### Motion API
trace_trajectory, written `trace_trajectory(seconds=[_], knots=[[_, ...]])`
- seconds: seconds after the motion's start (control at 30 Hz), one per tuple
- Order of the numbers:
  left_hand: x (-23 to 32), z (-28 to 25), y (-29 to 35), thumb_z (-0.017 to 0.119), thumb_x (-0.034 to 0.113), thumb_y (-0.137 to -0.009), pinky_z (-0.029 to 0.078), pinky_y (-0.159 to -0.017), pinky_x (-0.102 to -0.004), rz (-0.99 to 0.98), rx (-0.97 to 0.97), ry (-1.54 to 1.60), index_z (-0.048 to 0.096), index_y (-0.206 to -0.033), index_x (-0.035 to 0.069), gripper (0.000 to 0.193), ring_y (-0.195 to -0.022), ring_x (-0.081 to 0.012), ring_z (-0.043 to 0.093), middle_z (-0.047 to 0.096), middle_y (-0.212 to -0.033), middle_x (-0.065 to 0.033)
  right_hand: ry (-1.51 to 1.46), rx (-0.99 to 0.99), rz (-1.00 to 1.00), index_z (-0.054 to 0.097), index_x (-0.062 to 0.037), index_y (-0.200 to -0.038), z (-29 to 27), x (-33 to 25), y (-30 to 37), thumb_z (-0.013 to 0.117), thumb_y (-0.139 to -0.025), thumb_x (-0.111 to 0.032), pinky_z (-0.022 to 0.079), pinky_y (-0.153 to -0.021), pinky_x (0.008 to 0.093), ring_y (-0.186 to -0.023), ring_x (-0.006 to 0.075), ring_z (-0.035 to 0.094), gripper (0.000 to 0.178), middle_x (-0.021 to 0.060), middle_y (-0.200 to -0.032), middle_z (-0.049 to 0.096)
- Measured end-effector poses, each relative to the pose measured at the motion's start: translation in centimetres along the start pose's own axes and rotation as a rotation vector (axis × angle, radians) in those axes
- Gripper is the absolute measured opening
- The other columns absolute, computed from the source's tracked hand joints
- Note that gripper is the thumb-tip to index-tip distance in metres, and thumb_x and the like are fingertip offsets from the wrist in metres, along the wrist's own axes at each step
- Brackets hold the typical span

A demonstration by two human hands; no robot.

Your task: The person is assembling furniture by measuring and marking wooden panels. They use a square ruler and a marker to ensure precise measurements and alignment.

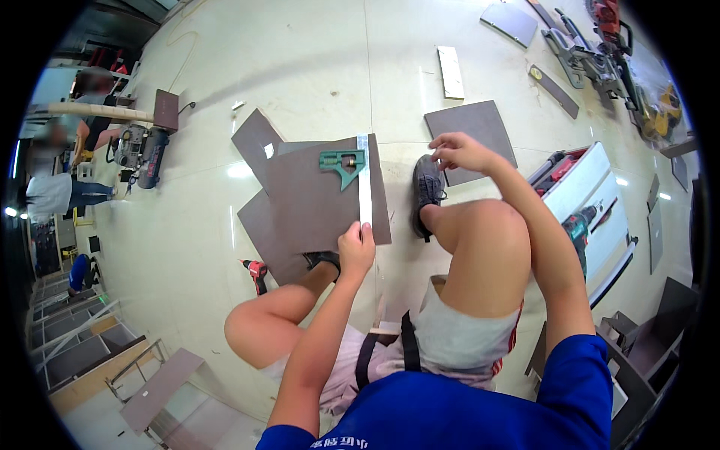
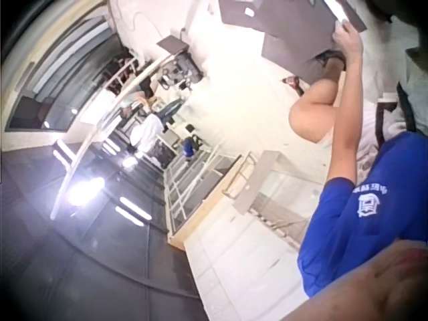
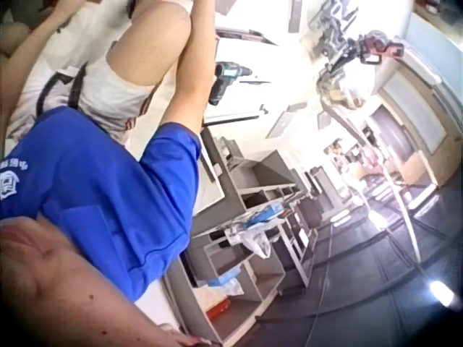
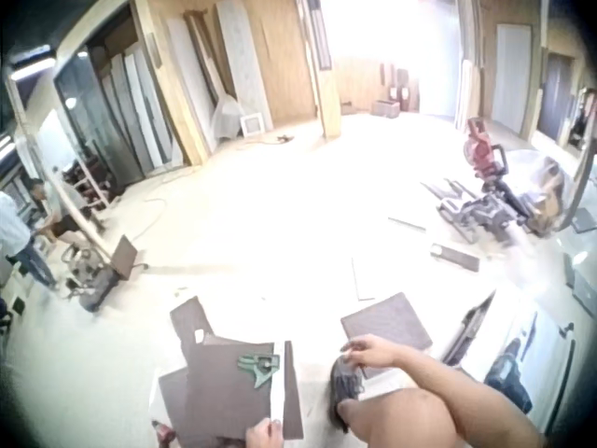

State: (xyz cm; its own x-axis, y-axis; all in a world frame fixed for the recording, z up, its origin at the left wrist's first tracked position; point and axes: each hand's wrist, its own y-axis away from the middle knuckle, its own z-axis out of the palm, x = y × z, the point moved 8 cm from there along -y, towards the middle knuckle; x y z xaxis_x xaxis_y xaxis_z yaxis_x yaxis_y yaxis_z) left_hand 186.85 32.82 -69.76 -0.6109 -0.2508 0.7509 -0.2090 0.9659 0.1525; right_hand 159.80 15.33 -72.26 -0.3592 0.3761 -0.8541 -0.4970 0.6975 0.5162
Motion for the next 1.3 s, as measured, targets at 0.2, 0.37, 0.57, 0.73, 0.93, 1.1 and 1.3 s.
trace_trajectory(seconds=[0.2,0.37,0.57,0.73,0.93,1.1,1.3], knots=[[-0.7,1.1,-0.5,0.057,0.026,-0.096,0.042,-0.054,-0.0488,-0.084,-0.281,-0.313,0.052,-0.071,-0.001,0.037,-0.059,-0.0457,0.053,0.054,-0.063,-0.0254,-0.253,-0.219,0.033,0.055,0.0008,-0.129,7.1,2.6,-8.1,0.057,-0.100,-0.030,0.056,-0.074,0.0291,-0.082,0.0150,0.068,0.042,0.0107,-0.107,0.068],[-0.1,2.0,-1.9,0.058,0.027,-0.096,0.045,-0.055,-0.0528,-0.125,-0.474,-0.429,0.057,-0.073,0.000,0.036,-0.062,-0.0471,0.058,0.058,-0.064,-0.0252,-0.315,-0.309,-0.069,0.055,0.0033,-0.126,9.6,1.4,-11.2,0.060,-0.099,-0.033,0.057,-0.068,0.0297,-0.077,0.0170,0.069,0.046,0.0132,-0.103,0.067],[0.3,2.5,-2.2,0.057,0.029,-0.097,0.048,-0.055,-0.0510,-0.149,-0.612,-0.486,0.058,-0.077,0.002,0.033,-0.062,-0.0433,0.061,0.061,-0.065,-0.0210,-0.484,-0.296,-0.065,0.061,0.0037,-0.104,10.1,0.6,-12.3,0.063,-0.098,-0.026,0.055,-0.059,0.0286,-0.066,0.0124,0.065,0.030,0.0043,-0.079,0.062],[0.0,3.0,-2.0,0.056,0.029,-0.097,0.048,-0.054,-0.0503,-0.169,-0.683,-0.516,0.060,-0.080,0.003,0.032,-0.061,-0.0417,0.062,0.062,-0.065,-0.0189,-0.462,-0.294,-0.114,0.063,0.0032,-0.102,10.2,0.5,-12.8,0.064,-0.097,-0.026,0.050,-0.057,0.0266,-0.064,0.0101,0.063,0.030,0.0012,-0.072,0.062],[0.5,3.2,-2.1,0.056,0.030,-0.097,0.048,-0.054,-0.0495,-0.149,-0.734,-0.549,0.060,-0.078,0.003,0.033,-0.059,-0.0409,0.061,0.062,-0.065,-0.0185,-0.488,-0.293,-0.122,0.063,0.0032,-0.100,10.1,0.3,-12.6,0.062,-0.098,-0.027,0.050,-0.059,0.0264,-0.064,0.0100,0.063,0.030,0.0016,-0.073,0.062],[1.2,3.8,-2.2,0.057,0.029,-0.097,0.048,-0.052,-0.0495,-0.127,-0.762,-0.558,0.059,-0.074,0.003,0.035,-0.058,-0.0407,0.061,0.061,-0.063,-0.0180,-0.492,-0.285,-0.128,0.063,0.0037,-0.099,10.2,0.6,-12.7,0.061,-0.099,-0.027,0.051,-0.059,0.0270,-0.064,0.0102,0.063,0.031,0.0026,-0.073,0.062],[1.4,4.2,-2.4,0.058,0.028,-0.096,0.048,-0.053,-0.0487,-0.126,-0.785,-0.559,0.060,-0.075,0.003,0.033,-0.059,-0.0401,0.061,0.061,-0.064,-0.0174,-0.493,-0.274,-0.144,0.062,0.0034,-0.094,10.2,0.8,-12.8,0.060,-0.100,-0.029,0.051,-0.059,0.0279,-0.064,0.0109,0.063,0.033,0.0031,-0.071,0.062]])
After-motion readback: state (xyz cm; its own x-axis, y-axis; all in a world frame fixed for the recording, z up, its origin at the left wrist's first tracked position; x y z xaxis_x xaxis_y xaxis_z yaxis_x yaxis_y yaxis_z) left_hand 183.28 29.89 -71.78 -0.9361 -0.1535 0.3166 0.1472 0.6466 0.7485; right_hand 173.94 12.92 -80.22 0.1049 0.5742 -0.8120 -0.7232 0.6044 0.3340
